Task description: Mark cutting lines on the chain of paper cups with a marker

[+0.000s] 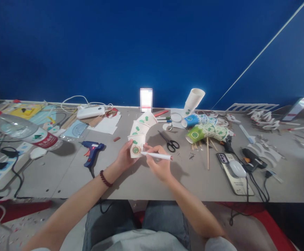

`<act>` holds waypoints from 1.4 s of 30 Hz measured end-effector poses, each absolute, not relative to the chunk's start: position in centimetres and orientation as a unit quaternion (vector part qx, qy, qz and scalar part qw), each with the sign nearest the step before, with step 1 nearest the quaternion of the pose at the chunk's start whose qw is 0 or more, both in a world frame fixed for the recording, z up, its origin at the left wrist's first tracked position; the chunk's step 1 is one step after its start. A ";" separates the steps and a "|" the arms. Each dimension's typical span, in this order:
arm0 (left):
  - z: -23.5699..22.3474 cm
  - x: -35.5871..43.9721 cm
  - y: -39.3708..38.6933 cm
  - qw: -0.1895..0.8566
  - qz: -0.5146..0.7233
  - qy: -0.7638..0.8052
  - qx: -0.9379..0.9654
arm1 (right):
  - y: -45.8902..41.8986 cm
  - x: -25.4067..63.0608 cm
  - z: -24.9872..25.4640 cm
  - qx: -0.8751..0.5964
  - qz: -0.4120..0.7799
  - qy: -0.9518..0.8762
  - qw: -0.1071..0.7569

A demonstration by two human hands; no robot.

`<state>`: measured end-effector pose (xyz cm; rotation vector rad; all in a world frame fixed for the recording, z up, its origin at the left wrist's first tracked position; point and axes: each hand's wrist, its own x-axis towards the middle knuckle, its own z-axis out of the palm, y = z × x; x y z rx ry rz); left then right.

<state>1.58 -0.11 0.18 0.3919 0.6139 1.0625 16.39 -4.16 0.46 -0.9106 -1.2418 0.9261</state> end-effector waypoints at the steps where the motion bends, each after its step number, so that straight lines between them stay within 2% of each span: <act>1: 0.2 1.6 -0.1 0.800 0.495 0.286 0.184 | -4.2 16.4 0.5 -0.393 0.404 -0.536 0.628; 7: 0.0 1.6 -0.1 0.798 0.502 0.280 0.183 | -4.1 16.3 0.3 -0.380 0.404 -0.535 0.637; 25: 0.2 1.8 -0.1 0.788 0.503 0.307 0.177 | -4.3 16.4 0.2 -0.399 0.389 -0.580 0.595; 42: 0.3 1.8 -0.1 0.793 0.502 0.294 0.179 | -4.0 16.3 0.1 -0.394 0.406 -0.530 0.632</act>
